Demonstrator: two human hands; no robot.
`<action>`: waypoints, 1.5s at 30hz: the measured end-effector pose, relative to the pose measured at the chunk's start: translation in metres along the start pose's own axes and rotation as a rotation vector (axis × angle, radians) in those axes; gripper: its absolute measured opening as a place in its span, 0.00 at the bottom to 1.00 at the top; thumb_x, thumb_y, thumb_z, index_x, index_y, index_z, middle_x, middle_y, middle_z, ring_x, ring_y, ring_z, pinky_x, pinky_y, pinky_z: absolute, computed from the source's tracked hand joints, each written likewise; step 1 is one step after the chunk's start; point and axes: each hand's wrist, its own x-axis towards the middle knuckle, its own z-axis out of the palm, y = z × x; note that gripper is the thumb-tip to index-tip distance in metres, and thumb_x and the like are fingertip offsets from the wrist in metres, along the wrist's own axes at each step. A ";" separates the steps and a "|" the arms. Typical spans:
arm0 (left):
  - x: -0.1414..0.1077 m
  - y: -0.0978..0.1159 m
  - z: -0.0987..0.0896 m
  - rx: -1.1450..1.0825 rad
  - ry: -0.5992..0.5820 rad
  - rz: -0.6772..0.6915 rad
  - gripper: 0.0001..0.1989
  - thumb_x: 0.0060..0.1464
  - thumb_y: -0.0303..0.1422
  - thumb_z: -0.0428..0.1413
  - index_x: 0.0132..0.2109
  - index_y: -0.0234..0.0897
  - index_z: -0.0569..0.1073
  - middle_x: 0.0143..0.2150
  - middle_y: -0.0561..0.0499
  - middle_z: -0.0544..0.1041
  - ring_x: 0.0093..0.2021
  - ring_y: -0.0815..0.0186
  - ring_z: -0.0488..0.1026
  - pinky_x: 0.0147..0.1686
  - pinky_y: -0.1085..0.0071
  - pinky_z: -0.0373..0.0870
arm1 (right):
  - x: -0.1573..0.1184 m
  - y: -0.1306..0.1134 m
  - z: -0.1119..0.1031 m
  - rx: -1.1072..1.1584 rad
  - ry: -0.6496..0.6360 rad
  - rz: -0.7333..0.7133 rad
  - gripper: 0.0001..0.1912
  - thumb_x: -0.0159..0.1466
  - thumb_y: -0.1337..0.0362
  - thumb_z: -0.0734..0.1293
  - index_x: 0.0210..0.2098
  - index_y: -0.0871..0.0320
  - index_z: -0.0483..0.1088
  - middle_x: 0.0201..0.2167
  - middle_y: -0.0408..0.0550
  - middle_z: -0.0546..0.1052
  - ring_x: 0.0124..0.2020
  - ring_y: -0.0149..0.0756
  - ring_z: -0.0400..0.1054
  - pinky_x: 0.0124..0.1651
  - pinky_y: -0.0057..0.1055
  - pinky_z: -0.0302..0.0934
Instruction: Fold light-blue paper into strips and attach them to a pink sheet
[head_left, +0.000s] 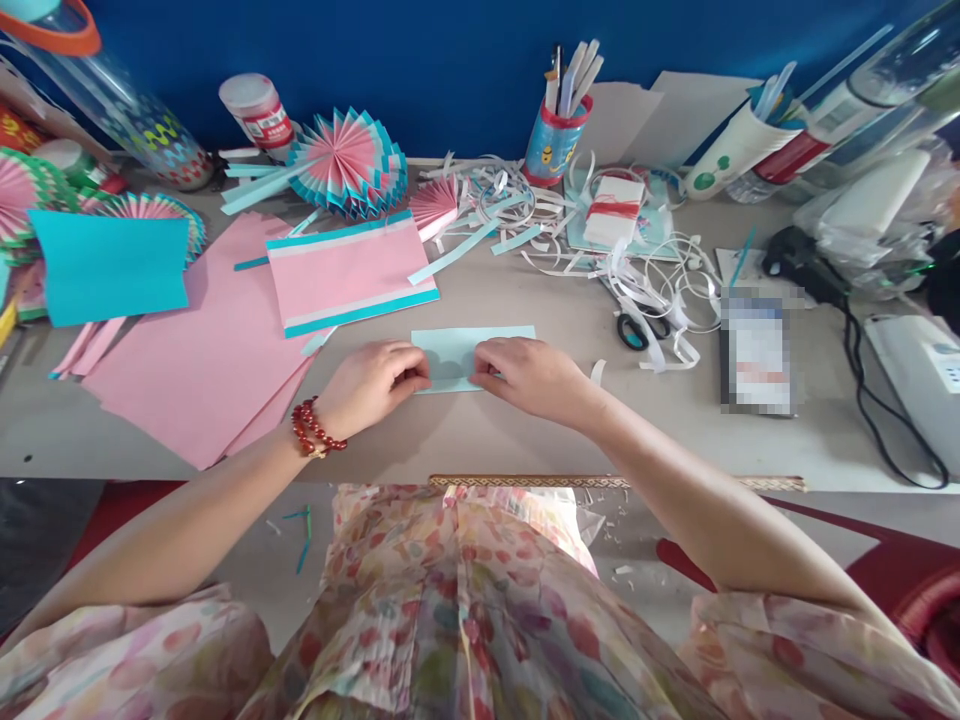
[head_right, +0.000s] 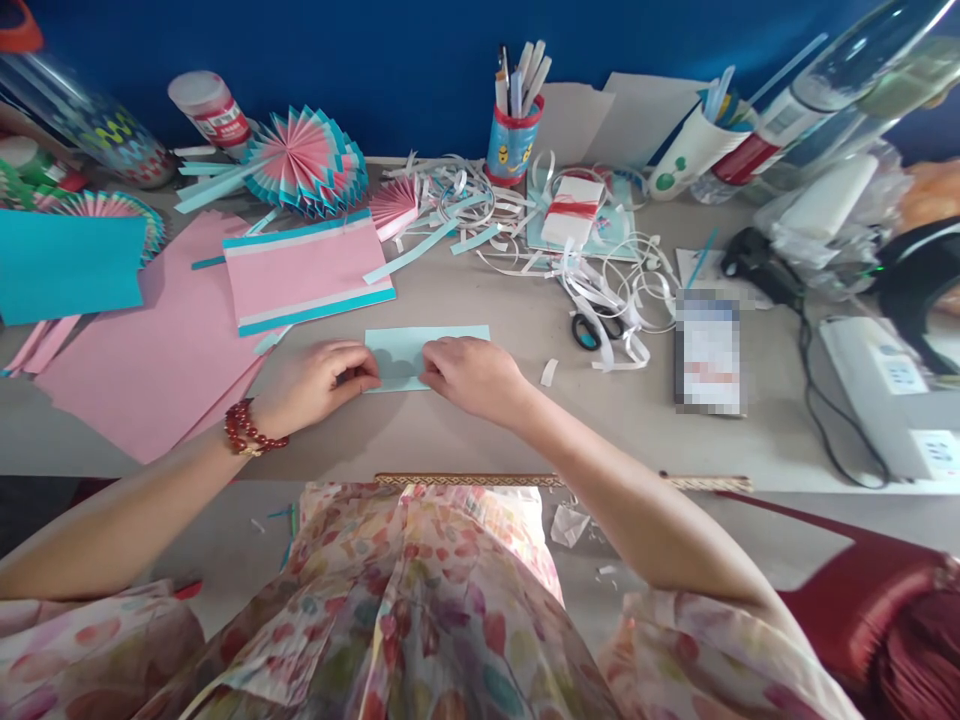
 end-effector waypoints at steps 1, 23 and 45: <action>0.000 0.000 0.000 0.002 0.001 0.000 0.10 0.63 0.36 0.51 0.35 0.38 0.72 0.31 0.52 0.73 0.33 0.65 0.70 0.32 0.72 0.60 | 0.000 0.000 0.000 -0.003 0.002 -0.004 0.09 0.68 0.61 0.61 0.33 0.56 0.69 0.34 0.45 0.76 0.33 0.34 0.66 0.33 0.28 0.47; -0.001 -0.004 0.004 0.061 -0.007 0.072 0.11 0.65 0.37 0.49 0.36 0.38 0.72 0.34 0.50 0.75 0.37 0.62 0.71 0.37 0.68 0.62 | -0.007 0.012 -0.006 0.034 -0.009 0.035 0.09 0.67 0.60 0.63 0.33 0.55 0.71 0.34 0.44 0.77 0.34 0.33 0.67 0.33 0.27 0.50; 0.002 -0.001 0.000 0.057 -0.015 0.052 0.09 0.64 0.34 0.51 0.35 0.38 0.72 0.32 0.51 0.73 0.35 0.63 0.71 0.34 0.69 0.61 | -0.008 0.011 -0.004 0.007 -0.006 -0.009 0.09 0.68 0.62 0.62 0.32 0.56 0.70 0.33 0.46 0.76 0.33 0.34 0.66 0.34 0.28 0.50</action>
